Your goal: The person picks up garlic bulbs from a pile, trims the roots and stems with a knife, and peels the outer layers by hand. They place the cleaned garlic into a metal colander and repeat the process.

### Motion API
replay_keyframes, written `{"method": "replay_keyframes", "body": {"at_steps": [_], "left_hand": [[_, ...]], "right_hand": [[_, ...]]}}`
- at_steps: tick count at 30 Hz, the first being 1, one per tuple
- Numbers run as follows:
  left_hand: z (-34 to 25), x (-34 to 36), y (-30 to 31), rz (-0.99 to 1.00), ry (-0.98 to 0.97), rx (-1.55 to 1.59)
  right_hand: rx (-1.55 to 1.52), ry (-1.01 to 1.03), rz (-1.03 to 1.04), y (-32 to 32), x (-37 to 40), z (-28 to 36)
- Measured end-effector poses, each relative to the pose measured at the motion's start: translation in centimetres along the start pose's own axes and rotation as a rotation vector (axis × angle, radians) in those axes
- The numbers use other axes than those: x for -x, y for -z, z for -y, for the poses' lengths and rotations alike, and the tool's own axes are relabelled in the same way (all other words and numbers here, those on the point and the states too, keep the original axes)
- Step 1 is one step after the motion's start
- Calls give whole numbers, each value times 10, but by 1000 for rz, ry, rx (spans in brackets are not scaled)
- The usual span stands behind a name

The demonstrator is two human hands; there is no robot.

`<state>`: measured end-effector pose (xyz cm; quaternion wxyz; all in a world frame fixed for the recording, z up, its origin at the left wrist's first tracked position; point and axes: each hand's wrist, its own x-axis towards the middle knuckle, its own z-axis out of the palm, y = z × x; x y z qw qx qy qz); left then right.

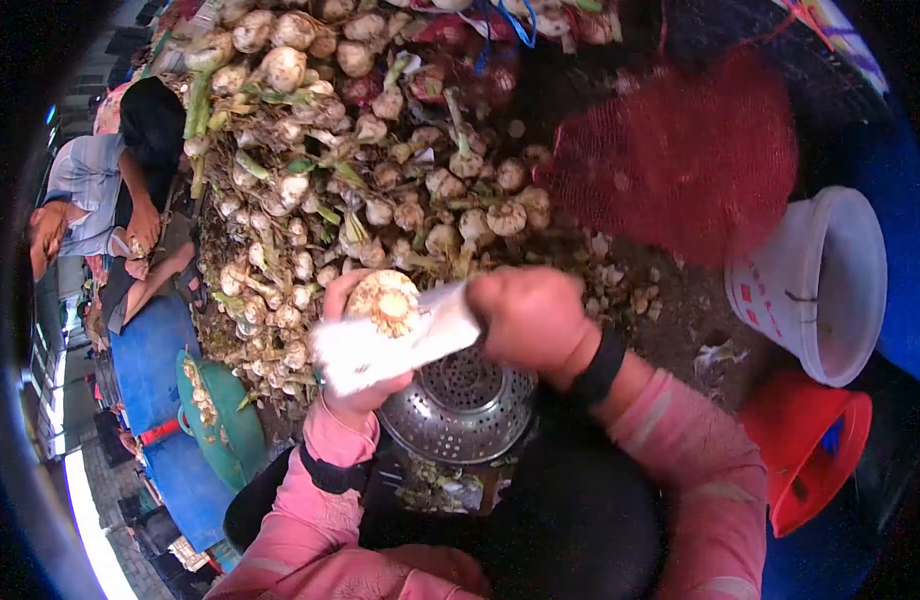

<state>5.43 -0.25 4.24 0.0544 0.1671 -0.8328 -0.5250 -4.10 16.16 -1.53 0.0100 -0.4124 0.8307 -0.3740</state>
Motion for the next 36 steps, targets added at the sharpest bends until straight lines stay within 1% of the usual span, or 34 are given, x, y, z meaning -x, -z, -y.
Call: {"method": "replay_keyframes", "body": {"at_steps": [2, 3, 4, 6, 7, 8, 10, 11, 12, 14, 15, 16, 17, 18, 20, 21, 22, 23, 24, 25, 26, 28, 29, 30, 31, 32, 33, 34, 35, 36], "left_hand": [[-3, 10, 0, -1, 335, 696], [-8, 15, 2, 90, -167, 384], [-4, 6, 1, 71, -176, 385], [7, -2, 6, 110, 61, 400], [5, -5, 5, 104, -8, 421], [2, -5, 4, 108, -14, 419], [-7, -7, 7, -81, 134, 731], [-1, -15, 16, -60, -68, 628], [-4, -14, 20, -134, -30, 817], [-8, -19, 29, -71, 105, 1154], [-12, -20, 30, -64, 101, 1146], [-15, -21, 31, -3, 50, 1198], [-17, -22, 30, 56, -4, 1253], [-18, -22, 30, 59, -10, 1254], [-22, -19, 29, -8, 51, 1183], [-27, -14, 25, -107, 101, 1141], [-30, -13, 21, -97, 114, 1147], [-31, -10, 18, -82, 84, 1183], [-31, -8, 16, -68, 50, 1217], [-30, -8, 21, 2, 19, 1161], [-42, -12, 29, 86, 63, 1324], [-38, -6, 41, 127, 84, 1270], [-27, -11, 43, 268, 153, 1021], [8, 1, 42, 262, 326, 911], [26, 15, 38, 308, 374, 526], [38, 13, 33, 362, 365, 140], [51, 3, 29, 369, 355, 139], [61, -3, 26, 393, 99, -217], [62, -14, 22, 399, -163, -566], [62, -32, 15, 144, -241, -604]], "right_hand": [[61, -582, -10, -16, 12, -55], [125, -685, 37, -6, 24, -76], [128, -664, 38, 1, 13, -65], [-32, -302, -134, 18, 4, -8], [-39, -275, -136, 22, -3, -2], [-37, -276, -143, 22, -4, -7], [-256, -626, -120, 21, -15, -23], [-267, -637, -101, 27, -17, -21], [-280, -630, -107, 29, -16, -13], [-454, -477, -184, 34, -18, 6], [-532, -492, -182, 33, -18, 10], [-533, -492, -188, 37, -20, 15], [-519, -452, -177, 44, -22, 21], [-505, -410, -167, 51, -26, 26], [-545, -306, -176, 59, -31, 33], [-498, -202, -177, 64, -35, 35], [-451, -105, -172, 68, -38, 36], [-501, -36, -151, 68, -39, 36], [-494, -124, -61, 56, -35, 33], [-504, -416, 89, 36, -27, 17], [-495, -699, 237, 16, -17, -7], [-388, -836, 361, -25, 46, -46], [-79, -333, -11, -45, 67, -55], [-94, -342, 24, -32, 61, -49], [-204, -501, -18, -5, 41, -33], [-292, -641, -95, 16, 18, -32], [-272, -713, -66, 27, 3, -43], [-256, -788, -14, 32, -4, -48], [-192, -661, -176, 31, -7, -51], [-176, -660, -178, 32, -10, -51]]}}
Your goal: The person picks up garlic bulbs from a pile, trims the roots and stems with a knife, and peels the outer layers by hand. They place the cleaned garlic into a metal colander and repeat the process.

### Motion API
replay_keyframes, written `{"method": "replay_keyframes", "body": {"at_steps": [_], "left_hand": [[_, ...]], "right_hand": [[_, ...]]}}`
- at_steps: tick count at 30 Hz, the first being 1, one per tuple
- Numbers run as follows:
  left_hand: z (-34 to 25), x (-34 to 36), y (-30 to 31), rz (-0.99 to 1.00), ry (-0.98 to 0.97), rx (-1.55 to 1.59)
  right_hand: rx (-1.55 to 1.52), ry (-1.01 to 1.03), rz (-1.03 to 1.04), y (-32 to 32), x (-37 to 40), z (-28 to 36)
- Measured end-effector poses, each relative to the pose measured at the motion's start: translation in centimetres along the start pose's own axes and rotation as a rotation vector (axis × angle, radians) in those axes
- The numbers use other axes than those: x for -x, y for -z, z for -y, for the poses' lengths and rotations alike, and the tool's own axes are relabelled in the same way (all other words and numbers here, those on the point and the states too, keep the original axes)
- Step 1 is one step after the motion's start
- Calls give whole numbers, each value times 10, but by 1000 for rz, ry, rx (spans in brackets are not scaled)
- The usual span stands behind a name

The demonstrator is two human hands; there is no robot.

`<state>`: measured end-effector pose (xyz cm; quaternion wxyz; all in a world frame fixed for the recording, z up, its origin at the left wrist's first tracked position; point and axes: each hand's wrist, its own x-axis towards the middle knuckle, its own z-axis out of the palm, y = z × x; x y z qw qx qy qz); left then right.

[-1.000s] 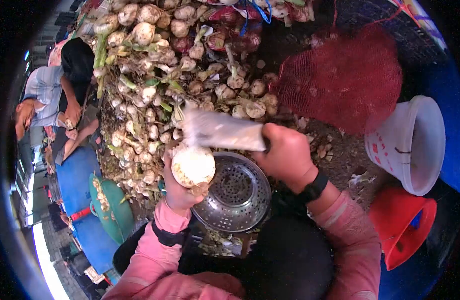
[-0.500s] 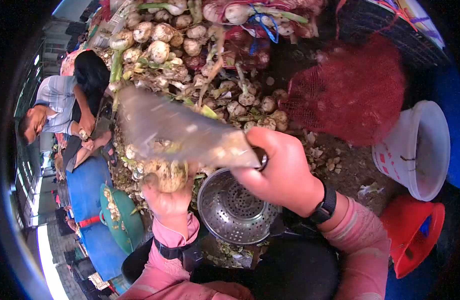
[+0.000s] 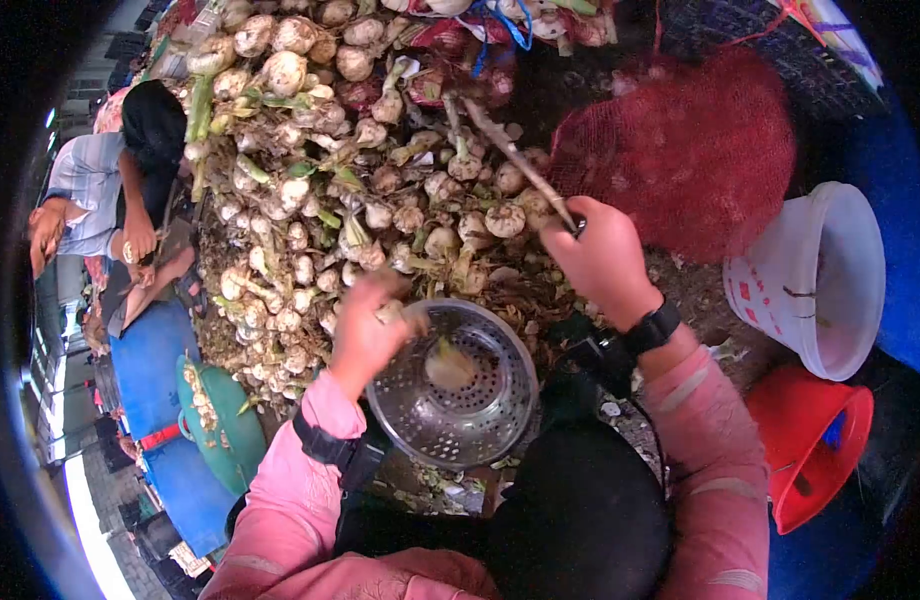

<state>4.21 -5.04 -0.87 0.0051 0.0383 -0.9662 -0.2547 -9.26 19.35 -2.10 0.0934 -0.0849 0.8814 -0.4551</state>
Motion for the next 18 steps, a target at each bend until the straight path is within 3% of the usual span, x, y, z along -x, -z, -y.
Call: {"method": "replay_keyframes", "body": {"at_steps": [2, 4, 5, 6, 8, 10, 12, 13, 14, 15, 16, 18], "left_hand": [[1, -33, -14, -48, 244, 163], [3, -55, -53, 305, 575, 123], [-2, -62, -64, 414, 417, -104], [-9, -67, -77, 462, 392, -248], [-13, -79, -83, 594, 424, -236], [18, -79, -100, 507, 474, -51], [7, -70, -56, 487, 494, 168], [20, -48, -59, 256, 255, 287], [-2, -39, -29, 369, 364, 295], [-20, -33, -10, 382, 396, 746], [-38, -29, 1, 217, 290, 939], [-44, -16, 12, 186, 136, 917]], "right_hand": [[-11, -5, 28, -3, 5, 12], [-26, 1, 34, -16, 8, 2], [-26, -60, 76, -20, 10, -3], [-24, -120, 113, -23, 11, -7], [-5, -113, 84, -30, 17, -12], [-11, -132, 176, -31, 18, -17], [92, -136, 163, -20, 16, -6], [132, -110, 221, -19, 16, -4], [170, -85, 286, -20, 18, -1], [174, -47, 364, -22, 16, 6], [135, -85, 372, -18, 18, 29], [252, 193, 282, -14, 27, 54]]}}
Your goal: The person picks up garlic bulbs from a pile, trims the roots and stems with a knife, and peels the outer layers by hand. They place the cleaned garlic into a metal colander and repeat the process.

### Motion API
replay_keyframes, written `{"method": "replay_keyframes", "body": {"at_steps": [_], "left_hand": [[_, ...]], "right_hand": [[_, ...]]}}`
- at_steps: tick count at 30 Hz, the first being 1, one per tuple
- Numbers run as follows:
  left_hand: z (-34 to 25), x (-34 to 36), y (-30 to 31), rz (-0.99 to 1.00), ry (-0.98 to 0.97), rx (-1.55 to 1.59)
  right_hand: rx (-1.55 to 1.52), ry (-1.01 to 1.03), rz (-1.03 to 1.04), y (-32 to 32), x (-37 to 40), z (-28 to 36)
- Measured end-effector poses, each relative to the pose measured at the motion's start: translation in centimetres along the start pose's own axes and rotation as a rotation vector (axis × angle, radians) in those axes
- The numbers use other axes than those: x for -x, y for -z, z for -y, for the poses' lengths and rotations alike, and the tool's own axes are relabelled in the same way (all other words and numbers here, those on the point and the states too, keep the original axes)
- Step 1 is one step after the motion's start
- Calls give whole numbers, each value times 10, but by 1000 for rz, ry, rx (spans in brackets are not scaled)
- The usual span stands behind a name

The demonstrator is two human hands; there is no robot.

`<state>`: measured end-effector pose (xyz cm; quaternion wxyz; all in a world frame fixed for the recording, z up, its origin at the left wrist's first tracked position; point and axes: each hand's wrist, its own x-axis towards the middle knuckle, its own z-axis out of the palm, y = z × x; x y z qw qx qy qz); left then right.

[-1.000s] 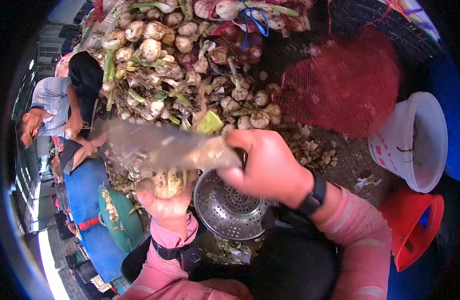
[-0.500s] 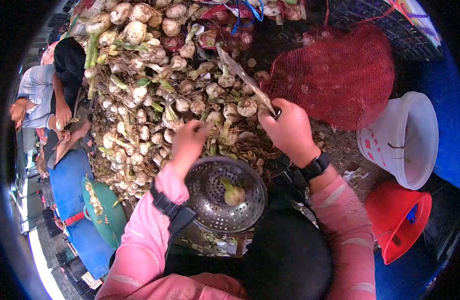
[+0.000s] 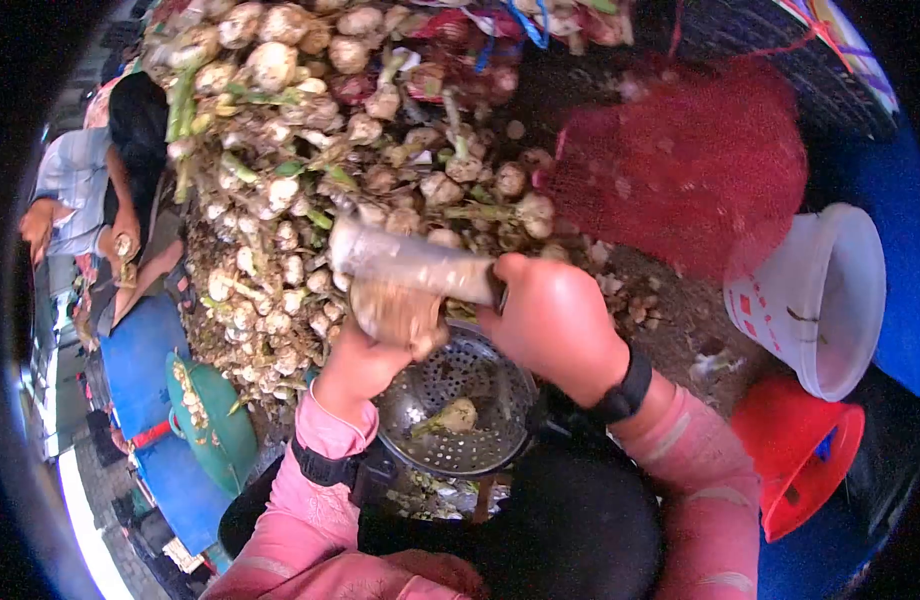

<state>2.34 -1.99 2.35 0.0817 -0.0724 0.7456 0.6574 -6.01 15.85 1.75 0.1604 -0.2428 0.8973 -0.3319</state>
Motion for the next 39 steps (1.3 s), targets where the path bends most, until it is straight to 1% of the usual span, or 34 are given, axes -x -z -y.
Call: {"method": "replay_keyframes", "body": {"at_steps": [1, 2, 3, 4, 5, 6, 8, 9, 10, 12, 13, 14, 15, 16, 17, 18, 20, 21, 22, 23, 24, 25, 26, 27, 28, 29, 30, 32, 34, 35, 36, 37, 38, 39], "left_hand": [[-5, 6, 1, -17, -9, -20], [-9, 13, 1, -81, -22, 74], [-12, 20, 0, -140, -29, 175], [-20, 25, 10, 9, -45, -118], [-21, 30, 4, -141, 35, 224], [-22, 35, -2, -292, 112, 568], [-10, 38, 1, -315, -17, 250], [-9, 37, 13, -121, -158, -249], [-11, 36, 9, -116, -167, -251], [-14, 40, -1, -276, -53, 404], [-28, 40, -2, -319, 27, 399], [-20, 44, -3, -316, 20, 657], [-10, 41, -2, -264, 38, 633], [-6, 34, -3, -211, 57, 611], [-3, 28, -9, -185, 96, 950], [-3, 26, -16, -176, 111, 545], [4, 18, -31, -233, 47, 208], [6, 13, -44, -294, 97, 605], [-10, 10, -45, -245, 113, 768], [-9, 12, -42, -183, 72, 784], [-7, 14, -44, -124, 31, 801], [-21, 9, -53, -153, 49, 703], [-20, 9, -52, -35, 33, 731], [-18, 9, -52, -29, 66, 762], [-20, 7, -52, -24, 98, 788], [-22, -2, -51, 327, 10, 1345], [-30, 7, -68, -134, 47, 794], [-24, 7, -70, -177, 126, 699], [16, 14, -47, 131, 150, 873], [-20, 18, -66, -85, 193, 247], [-29, 21, -71, -124, 303, 383], [-22, 22, -72, -125, 239, 499], [-8, 20, -66, -136, 160, 606], [1, 20, -50, -135, 265, 704]], "right_hand": [[5, 49, -41, 0, 3, 5], [-7, 64, -47, 0, 1, 4], [4, 14, -103, 2, 0, -2], [20, -38, -162, 5, 0, -10], [29, -48, -234, 4, -1, -22], [105, 85, -334, 4, 6, -28], [-15, 255, -301, 16, 19, -2], [4, 314, -232, 20, 24, 8], [-35, 334, -183, 21, 26, 13], [-178, 222, -211, 17, 23, 15], [-249, 138, -200, 18, 19, 15], [-319, 55, -190, 20, 14, 14], [-329, 178, -270, 17, 13, 13], [-370, 237, -140, 22, 16, 16], [-425, 398, -217, 17, 11, 19], [-474, 552, -299, 9, 5, 20], [-343, 558, -309, 7, 0, 16], [-343, 542, -325, 6, -1, 14], [-337, 525, -343, 7, -2, 10], [-316, 439, -284, 7, 2, 7], [-312, 395, -321, 2, 6, 6], [-328, 352, -317, 2, 6, 6], [-349, 312, -313, 2, 6, 7], [-388, 323, -390, -3, 3, 6], [-383, 301, -372, -1, 3, 6], [-353, 351, -398, 2, 3, 5], [-323, 400, -421, 3, 3, 5], [-388, 391, -440, -3, 5, 2], [-519, 82, -349, -11, 6, 0], [-871, -177, -341, -14, 0, -2], [-951, -216, -297, -19, -5, -15], [-936, -201, -319, -19, -2, -20], [-636, -191, -340, -2, 1, -18], [-304, -93, -366, 2, -1, -33]]}}
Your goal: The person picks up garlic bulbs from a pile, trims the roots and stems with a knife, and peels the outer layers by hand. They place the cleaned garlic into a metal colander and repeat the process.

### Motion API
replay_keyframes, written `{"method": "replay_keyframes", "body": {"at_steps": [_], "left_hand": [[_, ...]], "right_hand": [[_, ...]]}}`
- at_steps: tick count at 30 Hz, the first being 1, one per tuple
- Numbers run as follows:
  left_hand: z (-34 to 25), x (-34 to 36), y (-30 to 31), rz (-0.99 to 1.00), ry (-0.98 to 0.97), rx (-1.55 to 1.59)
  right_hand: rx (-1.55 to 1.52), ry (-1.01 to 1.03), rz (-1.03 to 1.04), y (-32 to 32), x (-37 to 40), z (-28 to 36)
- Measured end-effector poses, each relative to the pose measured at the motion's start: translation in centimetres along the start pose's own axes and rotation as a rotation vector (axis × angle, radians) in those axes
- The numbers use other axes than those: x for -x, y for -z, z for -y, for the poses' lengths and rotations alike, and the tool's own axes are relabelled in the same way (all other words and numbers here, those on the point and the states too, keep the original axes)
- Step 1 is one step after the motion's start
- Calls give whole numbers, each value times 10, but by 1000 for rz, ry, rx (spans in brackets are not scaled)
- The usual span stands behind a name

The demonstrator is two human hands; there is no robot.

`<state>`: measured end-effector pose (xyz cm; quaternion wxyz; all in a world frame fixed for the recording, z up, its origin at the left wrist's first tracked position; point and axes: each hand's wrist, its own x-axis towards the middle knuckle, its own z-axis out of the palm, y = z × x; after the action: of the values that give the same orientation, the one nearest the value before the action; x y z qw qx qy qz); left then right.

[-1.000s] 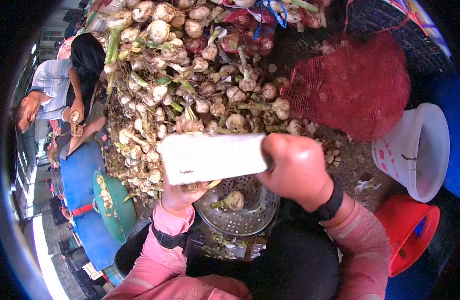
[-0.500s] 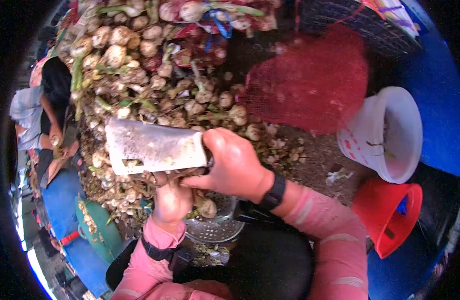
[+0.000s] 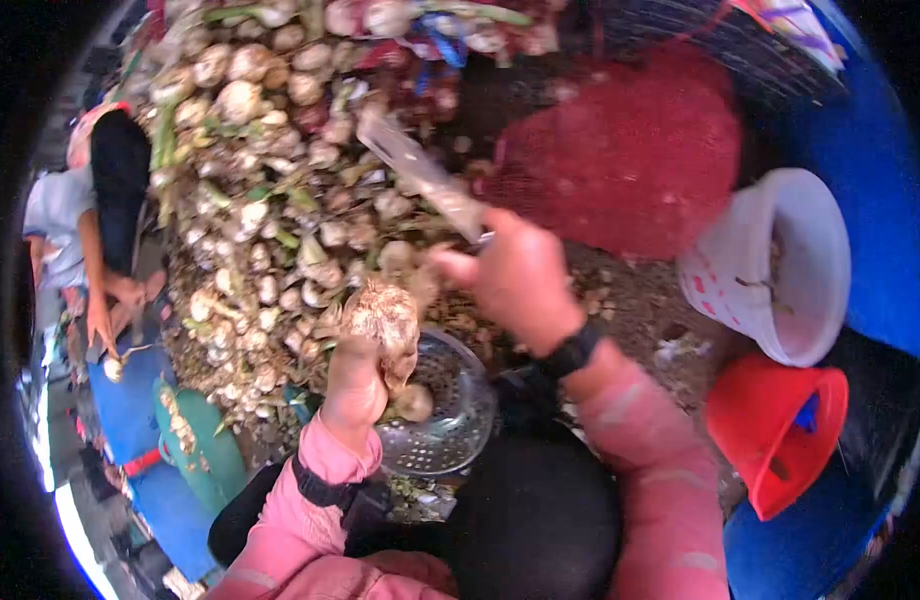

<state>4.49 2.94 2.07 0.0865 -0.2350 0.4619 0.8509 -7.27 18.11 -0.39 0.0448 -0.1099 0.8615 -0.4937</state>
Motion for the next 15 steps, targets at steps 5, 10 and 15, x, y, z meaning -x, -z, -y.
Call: {"method": "replay_keyframes", "body": {"at_steps": [5, 10, 15], "left_hand": [[-29, -4, 22, -72, -378, -483], [-46, 0, 2, -300, -359, -524], [-34, 3, 6, -312, -523, -783]], "right_hand": [[248, 206, -109, 11, -4, 2], [146, 569, 310, 4, 25, 43], [180, 660, 308, -9, 26, 36]]}}
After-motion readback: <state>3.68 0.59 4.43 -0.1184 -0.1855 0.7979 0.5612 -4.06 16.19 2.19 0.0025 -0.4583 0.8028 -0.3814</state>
